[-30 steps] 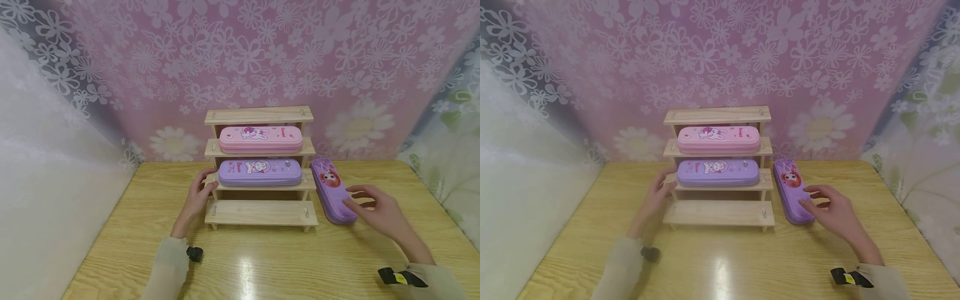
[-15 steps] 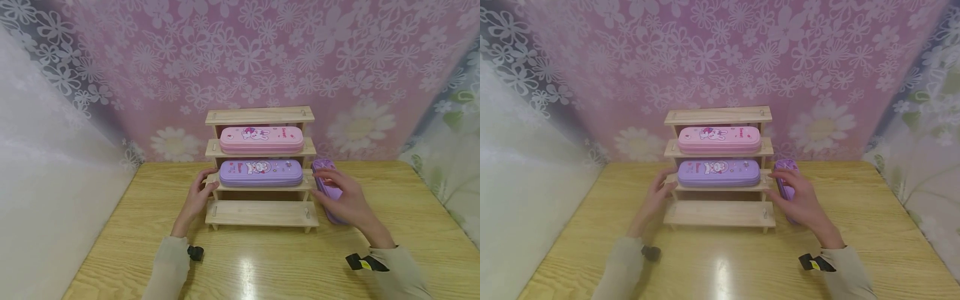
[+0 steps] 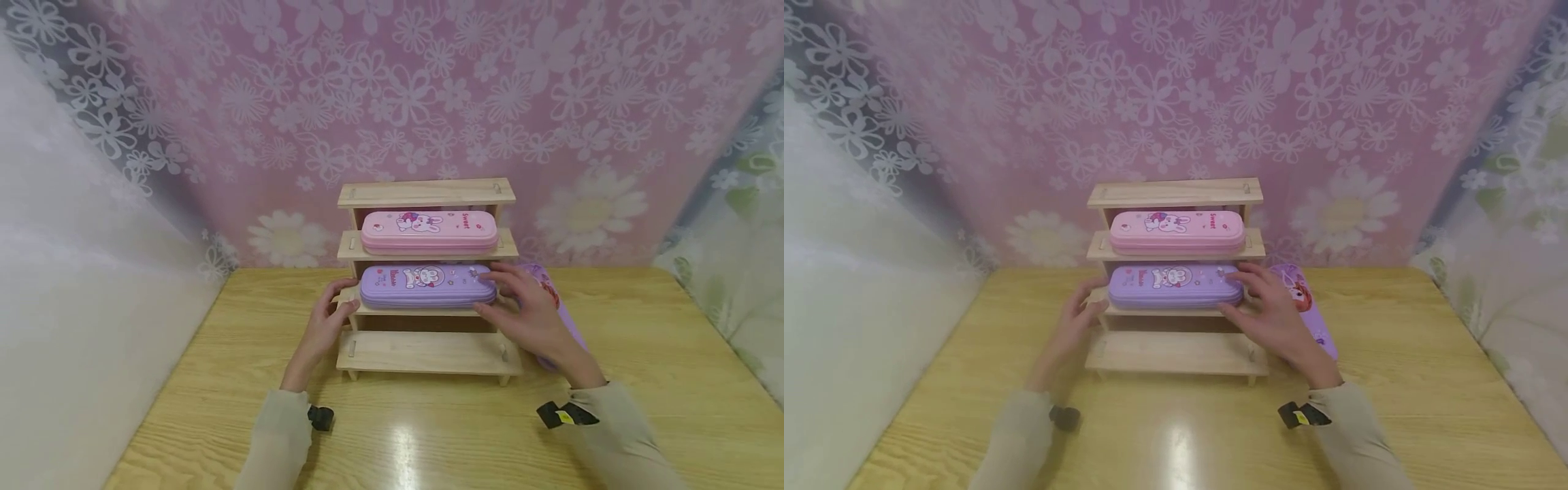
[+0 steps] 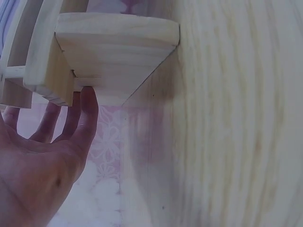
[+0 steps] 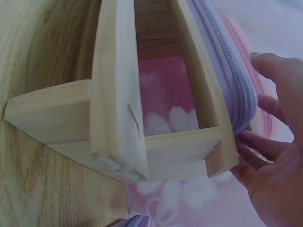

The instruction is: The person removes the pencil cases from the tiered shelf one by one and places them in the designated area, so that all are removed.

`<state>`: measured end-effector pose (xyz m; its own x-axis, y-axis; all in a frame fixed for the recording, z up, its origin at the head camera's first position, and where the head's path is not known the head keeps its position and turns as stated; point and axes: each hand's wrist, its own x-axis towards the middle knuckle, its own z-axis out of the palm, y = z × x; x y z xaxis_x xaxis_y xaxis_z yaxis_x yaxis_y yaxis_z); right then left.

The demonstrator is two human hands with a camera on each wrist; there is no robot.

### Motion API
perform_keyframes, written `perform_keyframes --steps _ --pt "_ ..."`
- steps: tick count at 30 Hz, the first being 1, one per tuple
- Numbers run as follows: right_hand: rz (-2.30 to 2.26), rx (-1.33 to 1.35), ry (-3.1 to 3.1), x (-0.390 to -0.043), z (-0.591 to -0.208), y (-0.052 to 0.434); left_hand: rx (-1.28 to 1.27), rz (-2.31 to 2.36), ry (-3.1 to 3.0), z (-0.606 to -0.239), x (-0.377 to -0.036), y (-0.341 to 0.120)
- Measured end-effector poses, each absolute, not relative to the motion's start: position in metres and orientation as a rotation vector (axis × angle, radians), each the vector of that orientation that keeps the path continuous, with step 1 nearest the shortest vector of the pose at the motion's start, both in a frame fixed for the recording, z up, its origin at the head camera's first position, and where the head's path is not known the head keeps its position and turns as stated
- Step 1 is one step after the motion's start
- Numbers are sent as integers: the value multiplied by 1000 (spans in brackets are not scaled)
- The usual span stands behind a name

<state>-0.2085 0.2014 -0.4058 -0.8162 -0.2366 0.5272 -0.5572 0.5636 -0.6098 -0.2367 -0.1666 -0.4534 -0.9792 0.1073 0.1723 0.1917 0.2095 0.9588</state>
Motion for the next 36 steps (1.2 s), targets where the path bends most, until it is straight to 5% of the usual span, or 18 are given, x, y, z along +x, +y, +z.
perform_keyframes --steps 36 --pt "1196 562 -2686 -182 -393 231 -298 -1899 -2401 -457 -235 -167"
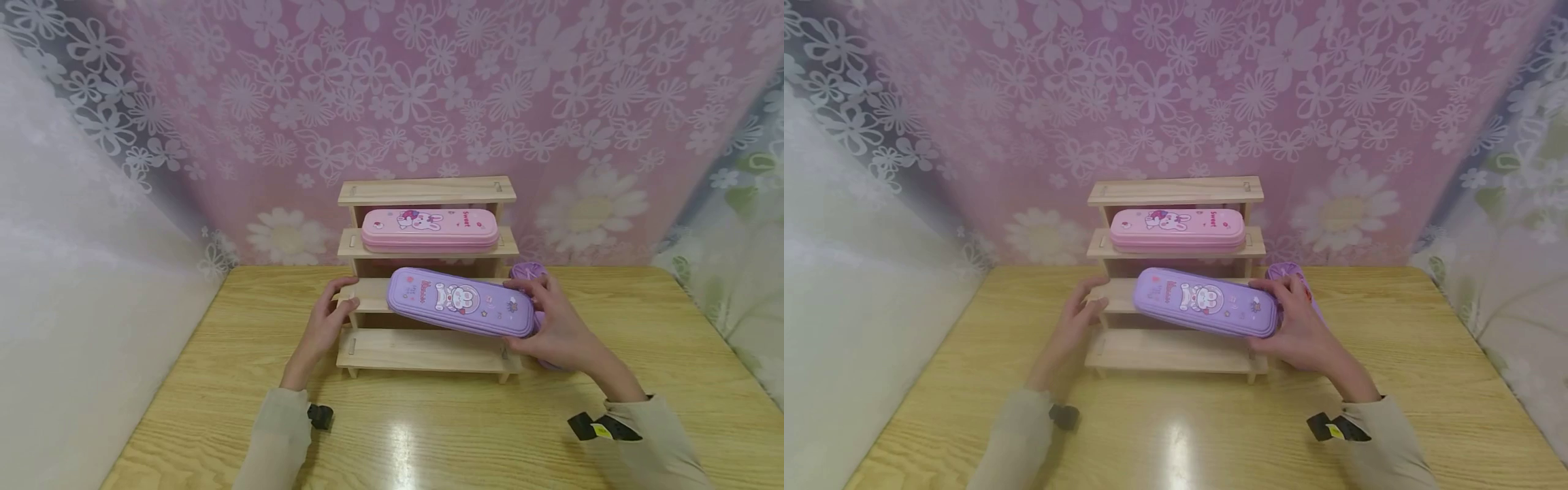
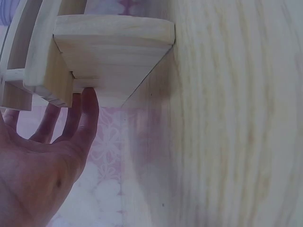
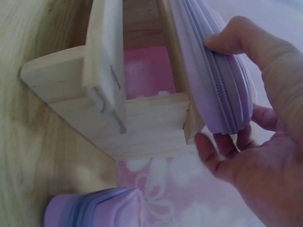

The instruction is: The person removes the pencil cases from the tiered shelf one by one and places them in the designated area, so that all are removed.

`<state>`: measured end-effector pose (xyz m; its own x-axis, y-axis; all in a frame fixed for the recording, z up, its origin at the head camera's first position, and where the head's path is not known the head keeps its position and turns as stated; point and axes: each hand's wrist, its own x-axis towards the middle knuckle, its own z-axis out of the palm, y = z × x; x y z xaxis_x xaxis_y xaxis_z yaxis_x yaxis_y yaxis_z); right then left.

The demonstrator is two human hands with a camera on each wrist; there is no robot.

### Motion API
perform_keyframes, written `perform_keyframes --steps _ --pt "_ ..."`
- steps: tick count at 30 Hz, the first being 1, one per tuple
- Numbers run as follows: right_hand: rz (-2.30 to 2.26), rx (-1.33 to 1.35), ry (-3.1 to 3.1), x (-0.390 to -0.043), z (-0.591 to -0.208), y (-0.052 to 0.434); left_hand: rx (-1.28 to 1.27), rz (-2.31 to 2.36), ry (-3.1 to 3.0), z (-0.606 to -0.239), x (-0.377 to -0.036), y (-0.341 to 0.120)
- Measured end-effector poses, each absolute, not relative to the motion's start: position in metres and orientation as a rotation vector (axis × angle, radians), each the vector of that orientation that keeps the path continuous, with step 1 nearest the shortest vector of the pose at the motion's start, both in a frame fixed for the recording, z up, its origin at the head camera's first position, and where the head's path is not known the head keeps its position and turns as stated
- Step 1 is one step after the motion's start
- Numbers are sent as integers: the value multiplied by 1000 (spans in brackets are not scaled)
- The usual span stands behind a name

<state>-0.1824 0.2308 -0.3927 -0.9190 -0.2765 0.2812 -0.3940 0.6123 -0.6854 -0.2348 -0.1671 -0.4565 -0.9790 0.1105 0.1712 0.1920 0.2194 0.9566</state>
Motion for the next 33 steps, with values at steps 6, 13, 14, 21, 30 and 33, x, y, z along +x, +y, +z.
perform_keyframes --steps 6,13,14,21,30,33 --pt "1219 564 -2611 -179 -401 240 -292 -1901 -2406 -456 -234 -166" --pt "1328 578 -2493 -173 -407 255 -298 -1906 -2391 -454 -235 -165" --pt "1354 583 -2476 -172 -407 257 -299 -1906 -2392 -454 -235 -165" --pt "1516 643 -2354 -165 -410 275 -311 -1904 -2396 -455 -234 -165" --pt "1716 754 -2160 -156 -406 306 -331 -1909 -2390 -459 -237 -168" --pt "1792 759 -2089 -151 -404 317 -331 -1913 -2386 -458 -238 -167"
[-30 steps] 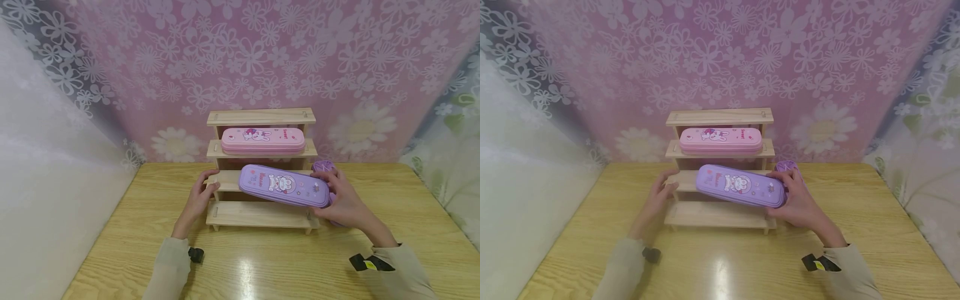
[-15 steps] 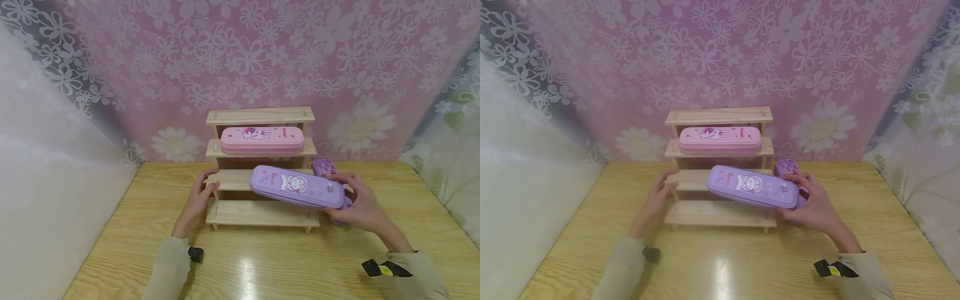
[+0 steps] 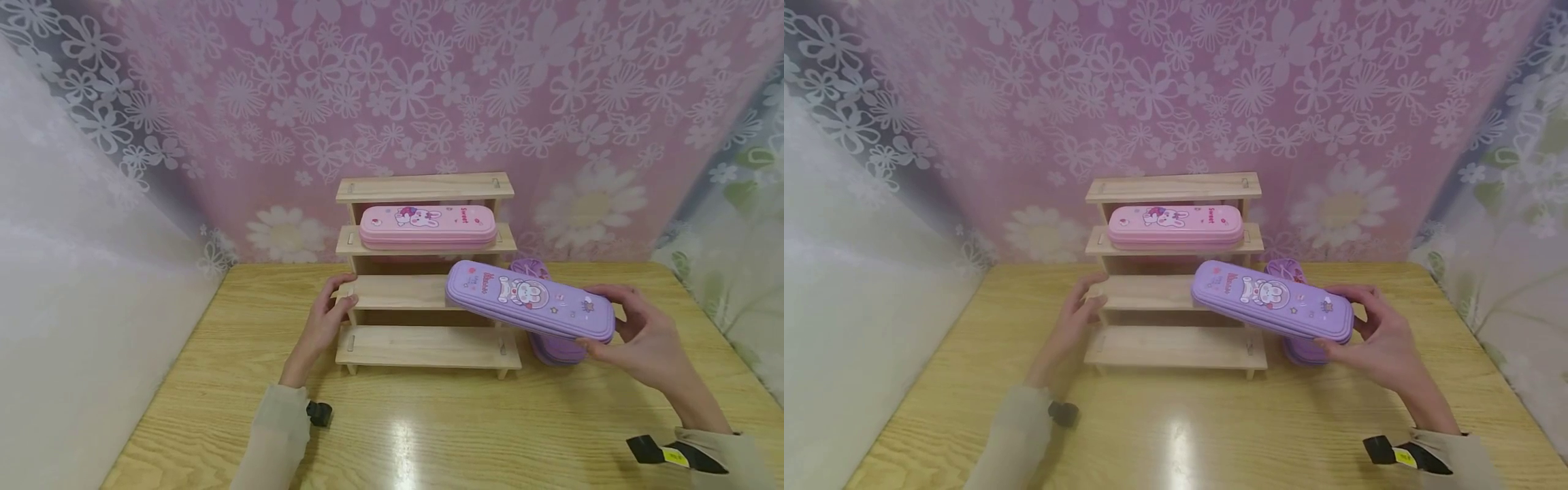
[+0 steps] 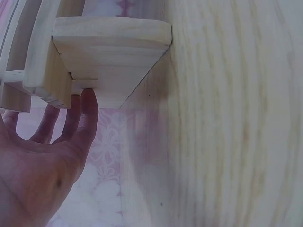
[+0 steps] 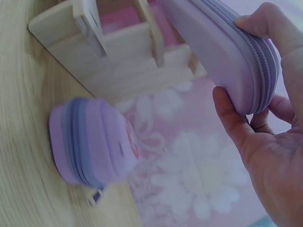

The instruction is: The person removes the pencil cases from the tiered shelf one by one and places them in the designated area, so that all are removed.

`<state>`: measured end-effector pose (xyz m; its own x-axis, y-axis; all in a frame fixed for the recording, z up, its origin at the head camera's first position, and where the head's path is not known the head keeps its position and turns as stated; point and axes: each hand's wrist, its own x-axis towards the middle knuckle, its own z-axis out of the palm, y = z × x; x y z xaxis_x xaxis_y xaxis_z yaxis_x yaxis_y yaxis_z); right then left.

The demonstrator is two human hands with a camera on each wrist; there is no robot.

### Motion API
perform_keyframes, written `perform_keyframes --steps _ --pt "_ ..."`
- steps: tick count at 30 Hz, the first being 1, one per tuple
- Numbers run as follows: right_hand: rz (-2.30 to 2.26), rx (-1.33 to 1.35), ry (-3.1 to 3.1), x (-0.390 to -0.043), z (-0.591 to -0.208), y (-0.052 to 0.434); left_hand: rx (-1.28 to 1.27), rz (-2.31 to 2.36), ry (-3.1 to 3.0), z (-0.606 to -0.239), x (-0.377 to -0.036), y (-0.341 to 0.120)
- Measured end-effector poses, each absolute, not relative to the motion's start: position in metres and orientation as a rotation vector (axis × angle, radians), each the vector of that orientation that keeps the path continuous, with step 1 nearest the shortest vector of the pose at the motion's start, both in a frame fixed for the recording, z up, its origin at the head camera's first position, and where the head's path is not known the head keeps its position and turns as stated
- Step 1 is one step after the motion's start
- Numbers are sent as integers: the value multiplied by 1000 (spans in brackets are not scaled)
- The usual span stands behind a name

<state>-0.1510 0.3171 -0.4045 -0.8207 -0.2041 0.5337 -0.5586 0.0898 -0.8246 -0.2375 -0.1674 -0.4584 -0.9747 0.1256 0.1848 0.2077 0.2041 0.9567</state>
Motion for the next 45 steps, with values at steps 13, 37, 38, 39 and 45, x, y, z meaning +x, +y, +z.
perform_keyframes --steps 13,37,38,39,45 --pt "1877 562 -1976 -127 -400 368 -336 -1918 -2386 -456 -237 -167" --pt "1103 -563 -2312 -147 -444 406 -342 -1917 -2393 -456 -234 -166" --pt "1074 -563 -2334 -148 -446 406 -341 -1917 -2392 -456 -234 -166" --pt "1050 -559 -2352 -149 -448 406 -342 -1914 -2390 -456 -235 -166" --pt "961 -484 -2384 -156 -457 404 -357 -1921 -2377 -457 -236 -167"
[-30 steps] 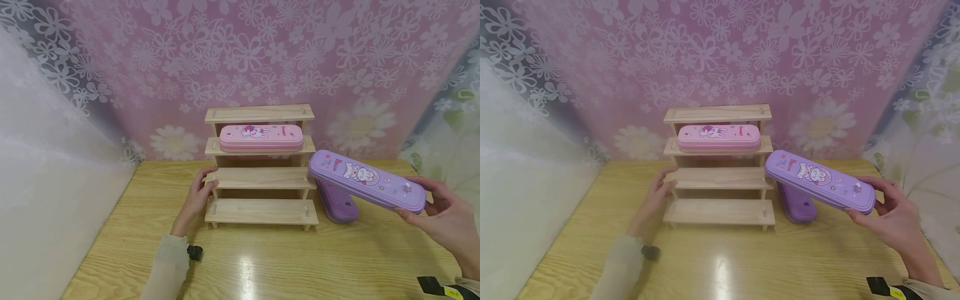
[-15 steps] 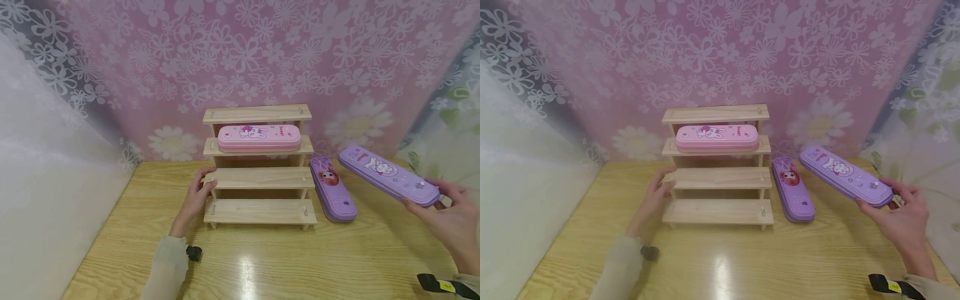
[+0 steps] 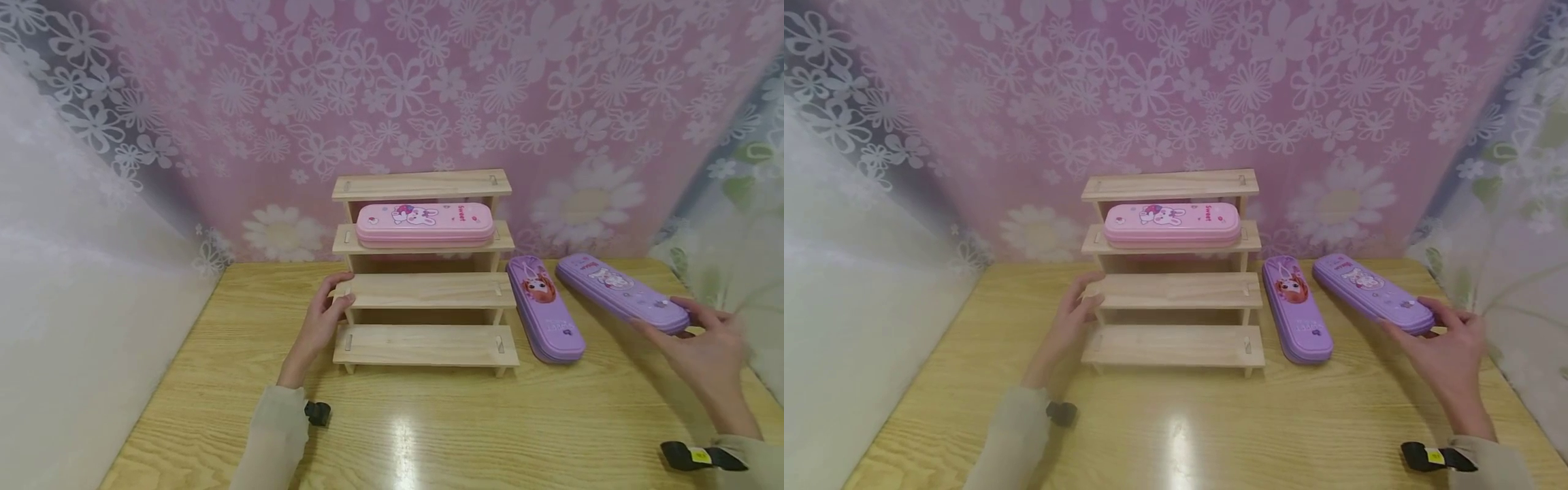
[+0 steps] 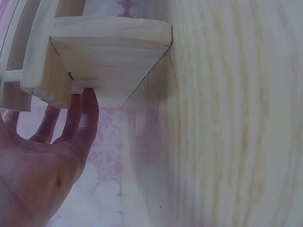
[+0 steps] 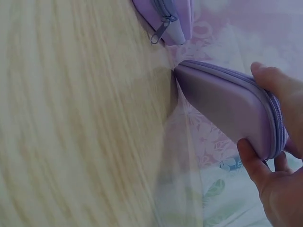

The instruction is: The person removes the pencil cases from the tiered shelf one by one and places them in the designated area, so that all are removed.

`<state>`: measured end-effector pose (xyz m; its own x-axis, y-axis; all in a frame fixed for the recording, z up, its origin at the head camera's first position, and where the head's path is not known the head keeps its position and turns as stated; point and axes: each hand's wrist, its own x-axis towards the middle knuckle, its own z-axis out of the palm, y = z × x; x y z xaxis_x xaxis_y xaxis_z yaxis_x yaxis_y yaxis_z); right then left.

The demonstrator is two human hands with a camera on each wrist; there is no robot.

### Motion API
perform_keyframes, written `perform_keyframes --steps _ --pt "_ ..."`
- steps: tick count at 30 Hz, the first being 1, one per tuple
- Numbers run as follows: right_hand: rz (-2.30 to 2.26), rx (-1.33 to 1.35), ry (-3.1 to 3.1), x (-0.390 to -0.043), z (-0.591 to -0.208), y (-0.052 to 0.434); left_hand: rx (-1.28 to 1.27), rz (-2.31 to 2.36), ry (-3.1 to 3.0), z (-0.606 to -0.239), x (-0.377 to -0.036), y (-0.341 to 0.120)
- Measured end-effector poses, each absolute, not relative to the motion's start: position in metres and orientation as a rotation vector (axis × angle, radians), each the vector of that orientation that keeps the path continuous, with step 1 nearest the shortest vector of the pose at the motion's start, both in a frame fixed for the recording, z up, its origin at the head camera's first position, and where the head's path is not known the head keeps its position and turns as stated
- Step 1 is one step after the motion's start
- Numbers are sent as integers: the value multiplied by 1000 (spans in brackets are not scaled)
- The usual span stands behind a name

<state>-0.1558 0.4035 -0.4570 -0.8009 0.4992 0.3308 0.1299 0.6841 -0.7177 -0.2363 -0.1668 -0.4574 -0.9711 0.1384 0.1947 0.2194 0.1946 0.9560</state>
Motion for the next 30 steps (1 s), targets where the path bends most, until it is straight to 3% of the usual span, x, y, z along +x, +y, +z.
perform_keyframes --steps 9,25,30 --pt "1008 -275 -2495 -150 -464 404 -342 -1927 -2368 -458 -237 -167" --pt "972 -149 -2730 -146 -473 404 -361 -1909 -2373 -456 -235 -166" --pt "923 -224 -2756 -145 -470 407 -359 -1930 -2364 -456 -236 -166"
